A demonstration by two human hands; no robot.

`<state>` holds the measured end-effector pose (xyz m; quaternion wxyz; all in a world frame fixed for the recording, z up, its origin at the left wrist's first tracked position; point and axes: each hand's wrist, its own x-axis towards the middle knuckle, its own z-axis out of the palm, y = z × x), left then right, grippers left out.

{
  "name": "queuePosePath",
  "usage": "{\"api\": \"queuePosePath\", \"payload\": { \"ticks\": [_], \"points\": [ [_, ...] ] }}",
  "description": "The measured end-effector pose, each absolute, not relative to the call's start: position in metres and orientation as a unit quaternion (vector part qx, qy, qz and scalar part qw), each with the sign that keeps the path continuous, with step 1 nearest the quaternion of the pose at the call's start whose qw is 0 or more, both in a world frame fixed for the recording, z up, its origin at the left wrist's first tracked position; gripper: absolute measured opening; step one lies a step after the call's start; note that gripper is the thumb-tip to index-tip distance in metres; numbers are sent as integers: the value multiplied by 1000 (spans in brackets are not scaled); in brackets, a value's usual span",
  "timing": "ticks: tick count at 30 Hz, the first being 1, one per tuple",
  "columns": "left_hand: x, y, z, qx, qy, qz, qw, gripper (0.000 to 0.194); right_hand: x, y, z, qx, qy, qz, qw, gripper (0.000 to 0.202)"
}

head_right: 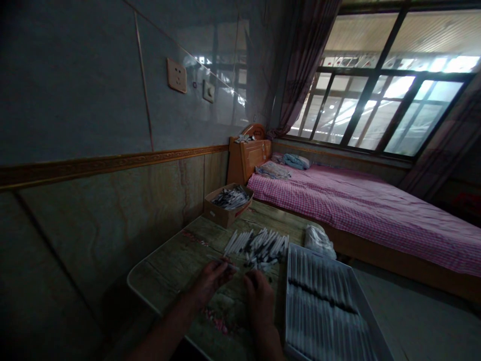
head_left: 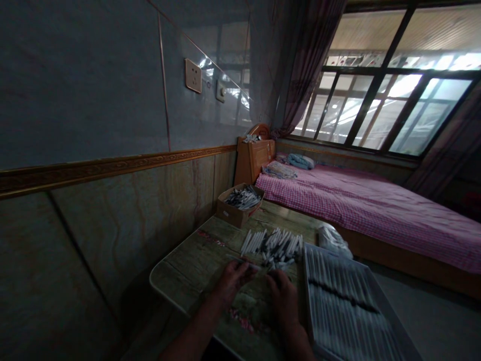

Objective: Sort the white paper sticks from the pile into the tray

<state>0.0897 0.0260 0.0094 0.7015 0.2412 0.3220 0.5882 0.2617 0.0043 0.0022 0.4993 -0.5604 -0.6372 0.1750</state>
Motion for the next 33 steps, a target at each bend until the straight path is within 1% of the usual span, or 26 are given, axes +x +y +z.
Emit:
{"api": "queuePosePath", "payload": {
  "ticks": [4,8,12,16,21,25,33],
  "points": [
    [91,25,9,257,329,587,694,31,260,4,5,-561,-587,263,521,23],
    [91,25,10,263,341,584,688,31,258,4,9,-549,-571,303,530,23],
    [92,25,12,263,352,579,686,30,258,5,13,-564,-547,316,532,25],
    [92,24,15,265,359,574,686,33,260,7,12,-584,-535,314,524,25],
    [94,22,17,275,361,576,680,37,261,9,11,-576,-526,315,541,26],
    [95,23,17,275,372,573,677,35,260,11,9,-568,-519,319,553,25],
    [96,25,16,266,369,576,678,32,259,9,8,-527,-527,382,546,29]
  ]
}}
